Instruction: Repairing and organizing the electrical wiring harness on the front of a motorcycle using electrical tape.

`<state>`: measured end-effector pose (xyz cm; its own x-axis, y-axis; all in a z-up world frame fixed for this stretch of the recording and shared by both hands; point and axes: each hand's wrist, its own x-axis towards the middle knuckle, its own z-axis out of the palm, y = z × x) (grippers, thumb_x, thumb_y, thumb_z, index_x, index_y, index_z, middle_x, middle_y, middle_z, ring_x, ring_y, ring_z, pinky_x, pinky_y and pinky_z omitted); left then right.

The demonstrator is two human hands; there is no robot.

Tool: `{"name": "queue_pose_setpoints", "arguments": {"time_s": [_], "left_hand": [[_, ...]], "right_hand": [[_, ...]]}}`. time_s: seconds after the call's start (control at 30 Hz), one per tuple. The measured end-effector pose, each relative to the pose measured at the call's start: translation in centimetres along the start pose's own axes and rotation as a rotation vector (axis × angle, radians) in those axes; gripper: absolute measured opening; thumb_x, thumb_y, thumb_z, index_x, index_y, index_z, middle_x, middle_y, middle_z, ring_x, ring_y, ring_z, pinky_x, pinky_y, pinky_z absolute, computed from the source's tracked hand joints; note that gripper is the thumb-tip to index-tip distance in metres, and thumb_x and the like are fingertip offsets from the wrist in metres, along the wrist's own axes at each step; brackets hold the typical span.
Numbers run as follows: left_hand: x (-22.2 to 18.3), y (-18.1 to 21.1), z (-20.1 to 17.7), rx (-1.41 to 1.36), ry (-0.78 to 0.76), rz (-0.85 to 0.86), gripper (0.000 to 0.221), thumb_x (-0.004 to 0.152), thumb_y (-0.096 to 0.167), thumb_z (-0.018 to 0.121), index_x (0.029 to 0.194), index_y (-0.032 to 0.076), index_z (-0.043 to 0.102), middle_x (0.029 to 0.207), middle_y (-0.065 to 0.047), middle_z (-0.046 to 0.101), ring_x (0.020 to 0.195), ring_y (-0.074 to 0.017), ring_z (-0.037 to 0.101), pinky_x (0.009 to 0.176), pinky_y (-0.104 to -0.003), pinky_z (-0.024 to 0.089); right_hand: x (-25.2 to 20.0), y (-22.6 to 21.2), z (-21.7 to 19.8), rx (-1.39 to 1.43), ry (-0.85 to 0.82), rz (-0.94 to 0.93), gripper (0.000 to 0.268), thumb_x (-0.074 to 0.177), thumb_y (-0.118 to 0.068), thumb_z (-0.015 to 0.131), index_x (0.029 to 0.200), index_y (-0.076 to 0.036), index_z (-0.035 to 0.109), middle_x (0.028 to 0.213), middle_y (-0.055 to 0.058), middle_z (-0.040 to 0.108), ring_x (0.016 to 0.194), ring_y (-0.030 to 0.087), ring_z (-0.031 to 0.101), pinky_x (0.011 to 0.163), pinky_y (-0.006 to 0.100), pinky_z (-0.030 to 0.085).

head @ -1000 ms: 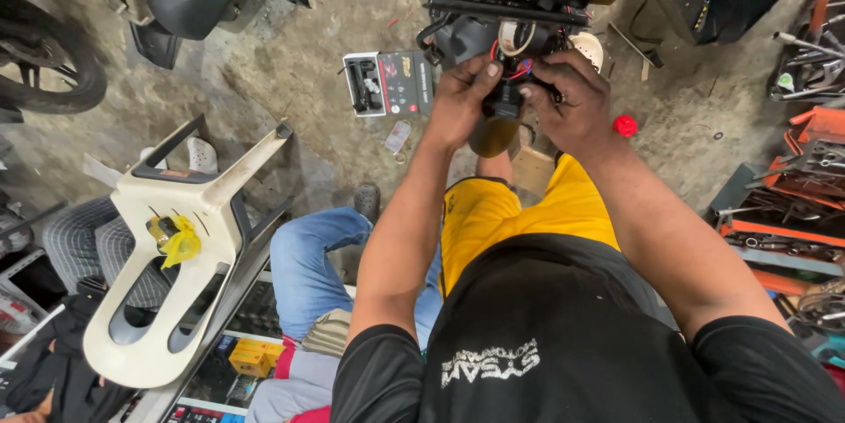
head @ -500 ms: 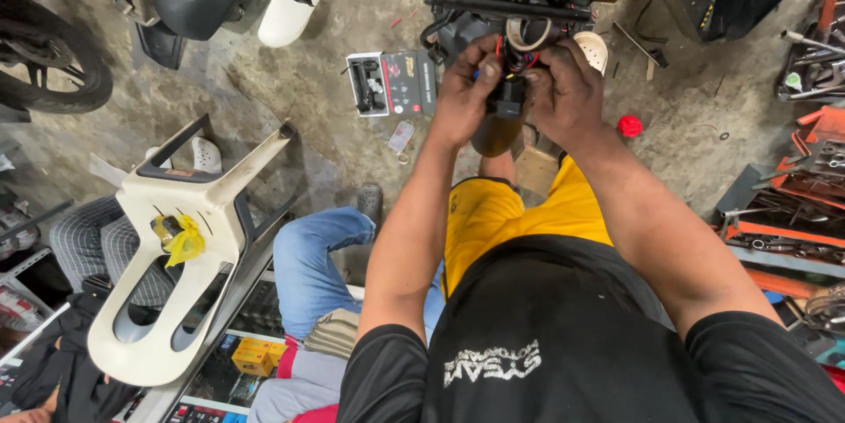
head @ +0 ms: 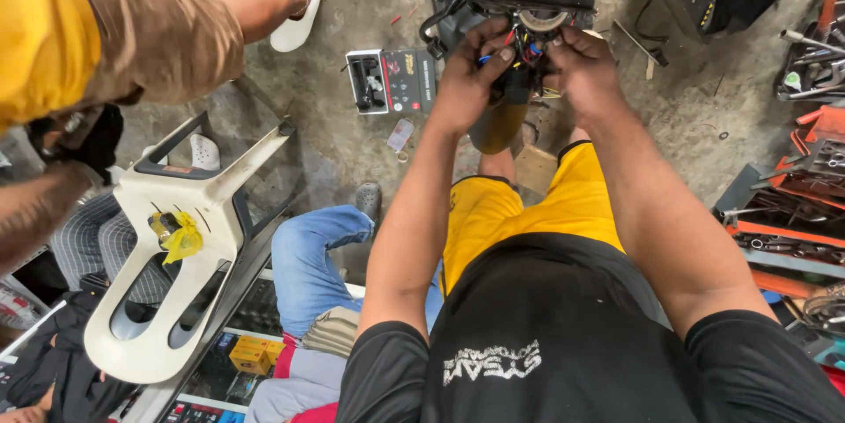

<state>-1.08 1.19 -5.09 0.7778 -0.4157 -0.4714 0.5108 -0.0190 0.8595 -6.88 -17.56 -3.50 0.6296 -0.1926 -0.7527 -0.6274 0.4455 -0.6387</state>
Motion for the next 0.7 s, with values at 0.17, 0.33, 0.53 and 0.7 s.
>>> {"name": "queue_pose_setpoints", "arguments": {"time_s": [0.17, 0.33, 0.53, 0.7], "left_hand": [[1.3, 1.0, -1.1, -0.068, -0.179, -0.127, 0.046, 0.103, 0.013, 0.072, 0.147, 0.001, 0.064, 0.142, -0.007, 0.071, 0.128, -0.0138, 0.062, 0.114, -0.032, 0.049], [0.6, 1.7, 0.2, -0.188, -0.133, -0.076, 0.048, 0.108, 0.039, 0.07, 0.14, 0.004, 0.071, 0.143, -0.006, 0.07, 0.136, -0.0145, 0.058, 0.124, -0.035, 0.04], [0.8, 2.4, 3.0, -0.446, 0.036, -0.157, 0.008, 0.097, 0.019, 0.08, 0.097, 0.012, 0.078, 0.096, 0.002, 0.077, 0.09, -0.0093, 0.066, 0.083, -0.03, 0.057], [0.8, -0.7, 3.2, -0.36, -0.03, -0.089, 0.018, 0.106, 0.03, 0.07, 0.102, 0.013, 0.075, 0.102, 0.001, 0.075, 0.098, -0.0081, 0.065, 0.092, -0.028, 0.054]], "right_hand": [[1.7, 0.4, -1.6, 0.171, -0.033, 0.088, 0.01, 0.099, -0.002, 0.073, 0.103, -0.01, 0.078, 0.093, 0.005, 0.077, 0.085, 0.018, 0.073, 0.062, 0.038, 0.059], [1.9, -1.0, -2.1, 0.074, -0.095, 0.144, 0.011, 0.091, -0.005, 0.081, 0.1, -0.01, 0.077, 0.091, 0.001, 0.077, 0.075, 0.019, 0.075, 0.066, 0.04, 0.068], [2.7, -2.6, -2.0, -0.209, -0.268, 0.114, 0.026, 0.097, -0.013, 0.073, 0.122, -0.011, 0.079, 0.095, 0.002, 0.077, 0.074, 0.013, 0.07, 0.061, 0.024, 0.057], [2.0, -7.7, -0.6, -1.05, -0.333, 0.079, 0.045, 0.102, -0.044, 0.062, 0.142, -0.026, 0.07, 0.147, -0.002, 0.068, 0.133, 0.017, 0.059, 0.11, 0.035, 0.04]]}}
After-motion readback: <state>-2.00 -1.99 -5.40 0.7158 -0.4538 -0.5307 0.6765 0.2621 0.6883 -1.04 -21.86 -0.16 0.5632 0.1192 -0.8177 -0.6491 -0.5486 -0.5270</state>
